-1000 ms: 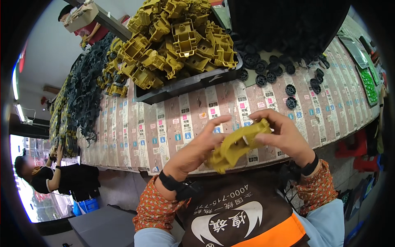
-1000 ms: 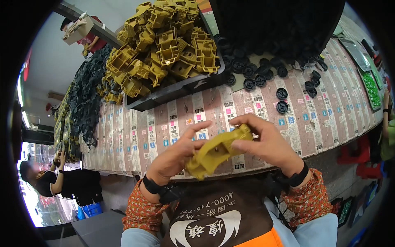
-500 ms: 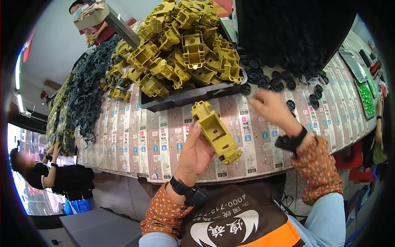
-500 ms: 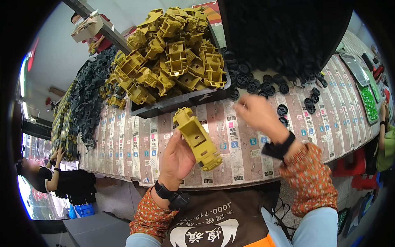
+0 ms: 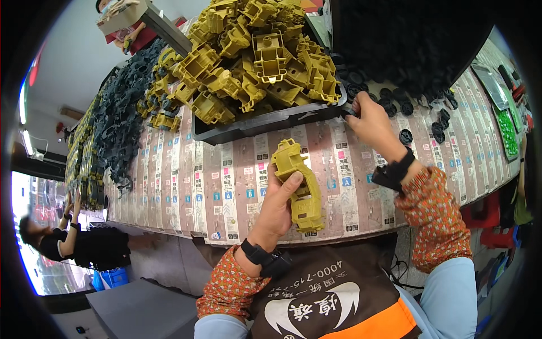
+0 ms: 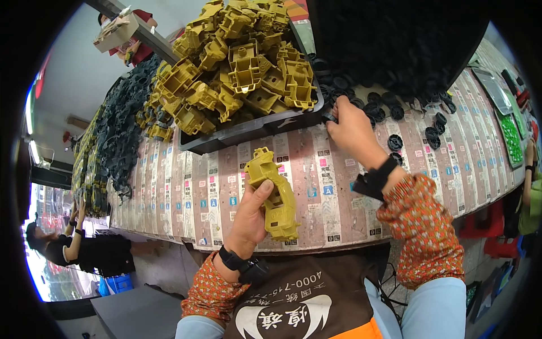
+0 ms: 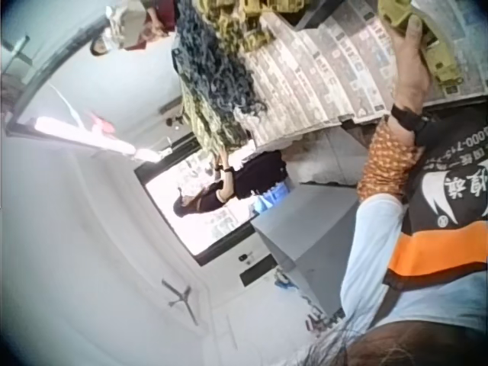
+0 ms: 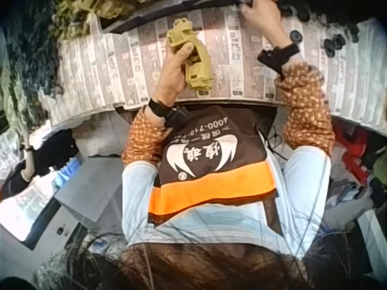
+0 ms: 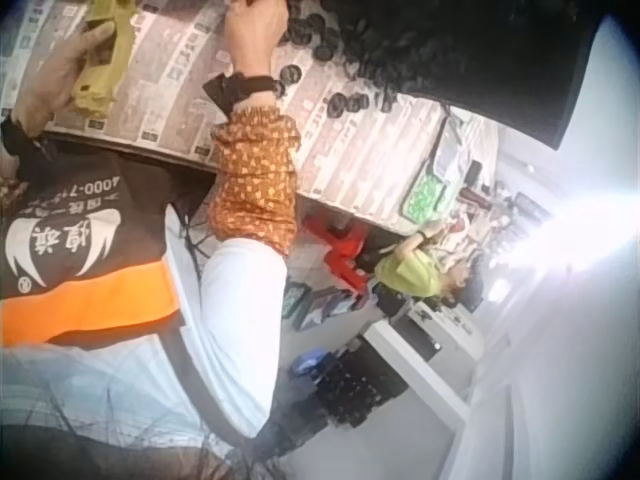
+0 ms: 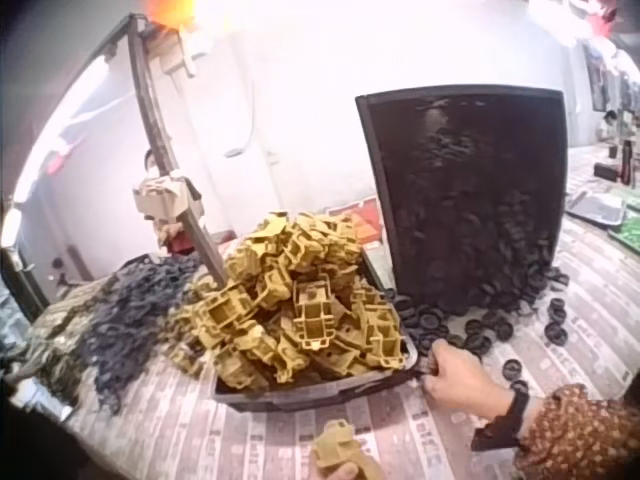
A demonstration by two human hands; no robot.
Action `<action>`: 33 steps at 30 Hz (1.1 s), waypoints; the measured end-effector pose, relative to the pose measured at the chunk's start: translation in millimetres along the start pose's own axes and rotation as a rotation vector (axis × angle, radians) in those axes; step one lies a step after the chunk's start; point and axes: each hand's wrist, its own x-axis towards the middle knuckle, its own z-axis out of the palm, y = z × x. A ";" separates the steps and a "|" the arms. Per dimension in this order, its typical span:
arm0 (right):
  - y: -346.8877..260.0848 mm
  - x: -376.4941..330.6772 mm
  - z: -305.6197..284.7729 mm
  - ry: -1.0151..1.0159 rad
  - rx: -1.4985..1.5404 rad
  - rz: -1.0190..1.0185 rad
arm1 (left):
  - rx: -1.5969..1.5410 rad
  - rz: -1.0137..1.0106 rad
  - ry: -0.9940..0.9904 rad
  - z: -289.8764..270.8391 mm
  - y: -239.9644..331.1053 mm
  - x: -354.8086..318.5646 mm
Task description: The person repeatedly picks up yellow plastic housings and black circular components from a table. They insert the black components into the yellow housings by hand and place the assembled units into a pile. The process is repetitive and involves handling multiple identical parts.
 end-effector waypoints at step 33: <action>-43.9 -157.3 2.7 0.024 0.395 -0.193 | 0.572 0.136 -0.248 22.7 -32.5 -14.9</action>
